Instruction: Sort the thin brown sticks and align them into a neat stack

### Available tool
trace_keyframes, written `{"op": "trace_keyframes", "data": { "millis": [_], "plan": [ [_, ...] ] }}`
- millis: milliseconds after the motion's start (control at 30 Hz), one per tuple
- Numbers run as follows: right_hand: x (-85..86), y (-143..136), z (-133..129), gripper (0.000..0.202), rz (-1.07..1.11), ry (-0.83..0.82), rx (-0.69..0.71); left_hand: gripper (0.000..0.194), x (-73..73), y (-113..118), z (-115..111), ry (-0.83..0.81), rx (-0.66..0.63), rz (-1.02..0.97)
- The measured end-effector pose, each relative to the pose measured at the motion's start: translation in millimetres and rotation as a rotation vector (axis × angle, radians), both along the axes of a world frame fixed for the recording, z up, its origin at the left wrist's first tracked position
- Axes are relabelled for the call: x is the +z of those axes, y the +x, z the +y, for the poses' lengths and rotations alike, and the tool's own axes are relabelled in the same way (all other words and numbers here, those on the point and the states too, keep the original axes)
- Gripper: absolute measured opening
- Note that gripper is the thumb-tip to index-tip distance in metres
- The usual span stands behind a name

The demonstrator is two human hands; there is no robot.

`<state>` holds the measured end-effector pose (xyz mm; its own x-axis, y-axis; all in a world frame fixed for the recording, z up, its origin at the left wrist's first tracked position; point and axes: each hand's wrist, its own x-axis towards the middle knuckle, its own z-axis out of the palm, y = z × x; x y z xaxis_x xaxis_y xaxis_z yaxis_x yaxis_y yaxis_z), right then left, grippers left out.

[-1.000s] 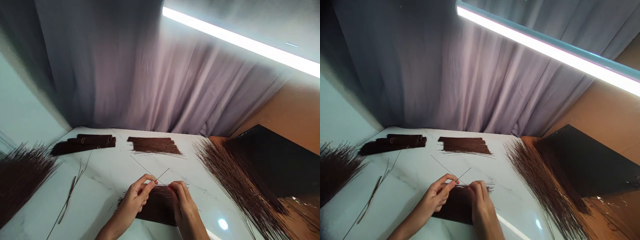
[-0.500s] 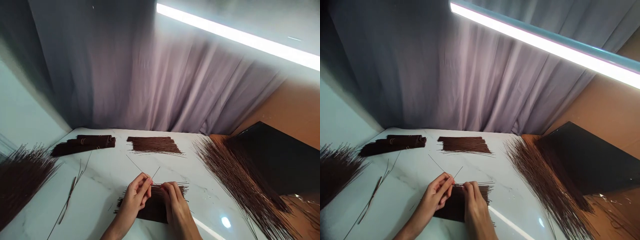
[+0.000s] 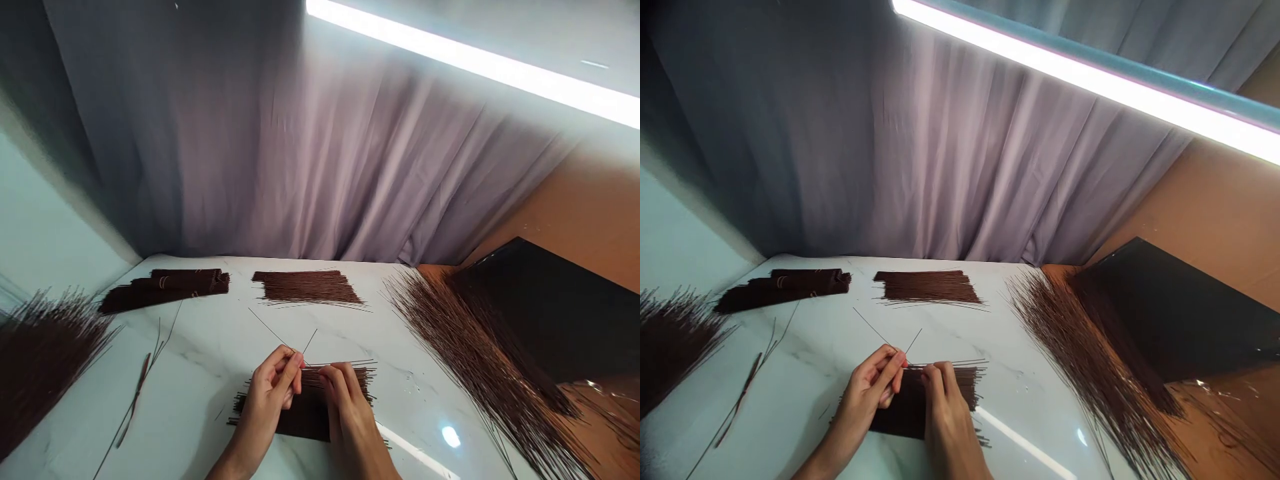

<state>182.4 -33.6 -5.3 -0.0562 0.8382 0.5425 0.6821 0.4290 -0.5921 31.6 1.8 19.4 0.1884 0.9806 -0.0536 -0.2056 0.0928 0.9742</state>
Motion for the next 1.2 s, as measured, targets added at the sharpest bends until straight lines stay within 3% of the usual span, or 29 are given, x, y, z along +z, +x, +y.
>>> {"op": "trace_keyframes", "data": {
  "millis": [400,633,733,833,900,933,1000,1067,1133,1200],
  "plan": [
    [1.1,8,-2,0.025,0.008,-0.025,-0.013,0.037,0.8,-5,2,-0.03,-0.028,-0.004],
    [-13.9,12,-4,0.023,0.122,-0.037,0.063,0.034,7.5,-8,-5,0.009,-0.056,0.083],
    [15.4,31,13,0.023,0.135,-0.156,0.201,0.032,15.8,-8,-13,0.017,-0.224,0.146],
    [78.7,54,34,0.018,-0.083,-0.309,0.464,0.033,25.2,-7,-19,0.061,-0.482,0.277],
    [113.2,60,36,0.014,-0.359,-0.257,0.543,0.038,31.3,-7,-18,0.125,-0.491,0.375],
    [120.3,58,32,0.014,-0.463,-0.202,0.532,0.04,34.2,-7,-16,0.154,-0.44,0.41],
    [108.8,50,16,0.017,-0.501,-0.111,0.444,0.042,39.3,-9,-12,0.169,-0.291,0.429],
    [72.5,41,1,0.023,-0.317,-0.092,0.334,0.039,42.2,-11,-9,0.117,-0.21,0.382],
    [37.8,40,-2,0.023,-0.101,-0.127,0.294,0.037,41.3,-11,-11,0.055,-0.242,0.315],
    [29.1,48,9,0.023,-0.056,-0.231,0.405,0.035,36.6,-9,-16,0.027,-0.346,0.279]
  ]
}}
